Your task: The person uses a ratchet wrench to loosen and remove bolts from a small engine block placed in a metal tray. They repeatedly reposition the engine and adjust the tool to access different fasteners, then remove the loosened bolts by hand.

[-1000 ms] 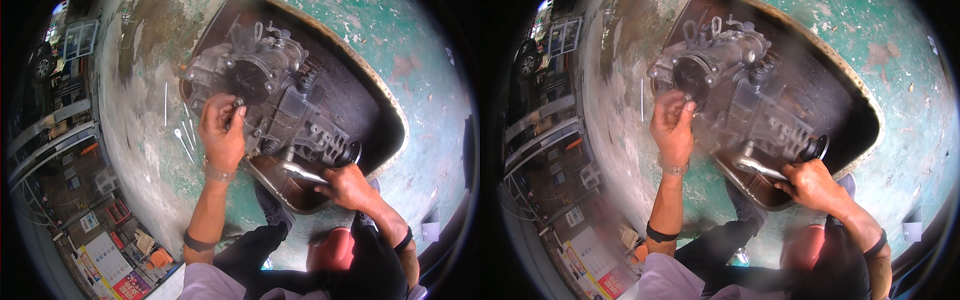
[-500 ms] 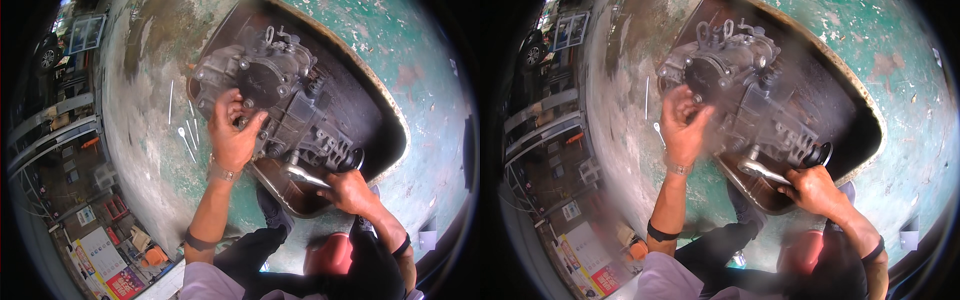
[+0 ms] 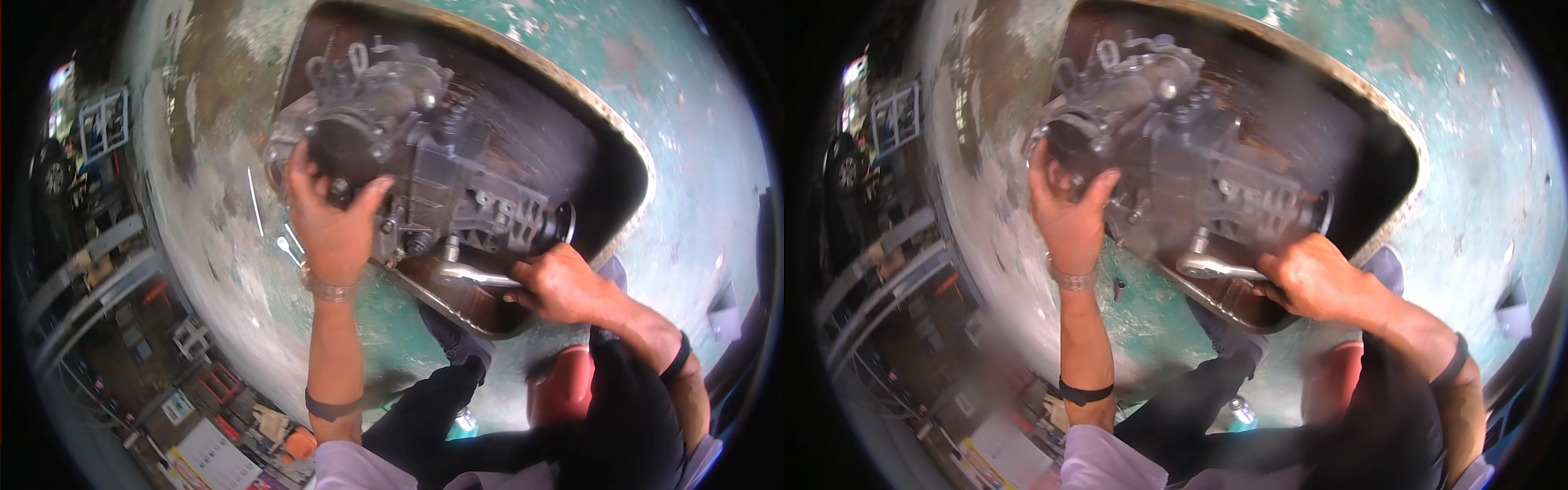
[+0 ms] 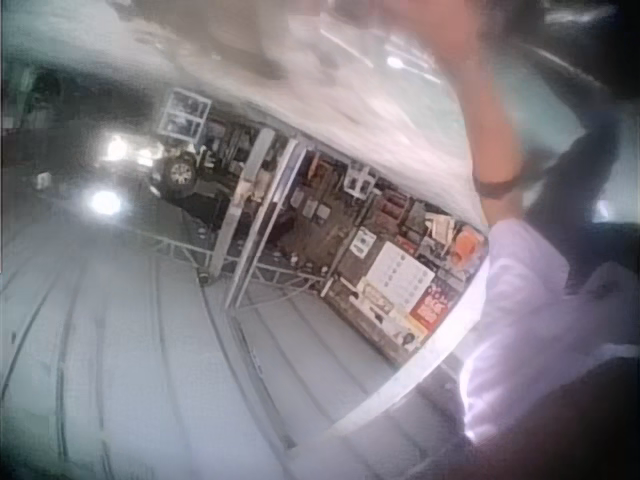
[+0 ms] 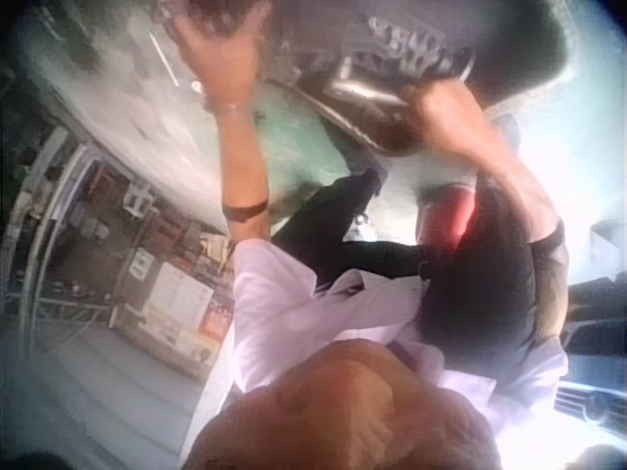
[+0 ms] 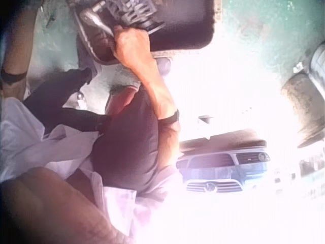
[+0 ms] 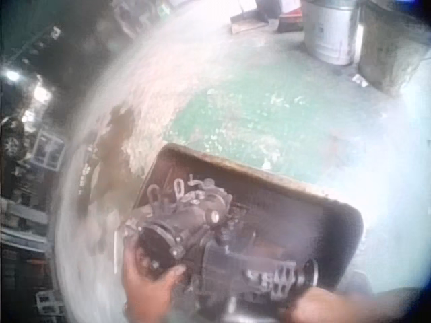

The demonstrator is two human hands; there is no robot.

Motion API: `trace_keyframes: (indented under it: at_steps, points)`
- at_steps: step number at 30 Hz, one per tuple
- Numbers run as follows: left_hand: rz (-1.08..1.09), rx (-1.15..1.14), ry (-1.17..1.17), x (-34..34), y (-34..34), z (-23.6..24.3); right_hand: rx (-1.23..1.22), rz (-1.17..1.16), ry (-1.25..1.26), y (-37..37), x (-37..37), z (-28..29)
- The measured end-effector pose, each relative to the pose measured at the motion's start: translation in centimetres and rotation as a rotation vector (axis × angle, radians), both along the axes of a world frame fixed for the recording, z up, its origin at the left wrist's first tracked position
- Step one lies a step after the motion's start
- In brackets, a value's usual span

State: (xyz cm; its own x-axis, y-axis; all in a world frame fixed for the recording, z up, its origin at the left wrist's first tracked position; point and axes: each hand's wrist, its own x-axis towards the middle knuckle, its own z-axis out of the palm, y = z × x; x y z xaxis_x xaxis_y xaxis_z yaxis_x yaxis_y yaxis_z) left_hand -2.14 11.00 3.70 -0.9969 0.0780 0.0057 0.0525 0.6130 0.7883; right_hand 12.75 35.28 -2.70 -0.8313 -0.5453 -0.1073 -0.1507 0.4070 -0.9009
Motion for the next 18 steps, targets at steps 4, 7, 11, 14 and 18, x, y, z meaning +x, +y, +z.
trace_keyframes:
  at_steps: [4,7,11,14,18]
  points:
    - [-0.024,-0.067,-0.001,-0.5,-0.2,0.7,-0.021,-0.026,0.014,0.1,0.4,-0.7]
    - [-0.007,-0.058,-0.018,-0.6,-0.3,0.7,-0.016,0.007,-0.039,0.3,0.6,-1.0]
    - [-0.102,-0.008,-0.020,-0.7,-0.6,0.8,-0.037,0.001,-0.062,0.4,0.6,-0.7]
    - [-0.046,-0.075,-0.003,-1.0,-0.7,0.7,-0.037,0.000,-0.070,0.4,0.3,-0.4]
    - [-0.025,-0.085,0.033,-1.1,-0.5,0.4,-0.033,0.021,-0.077,0.5,0.1,-0.3]
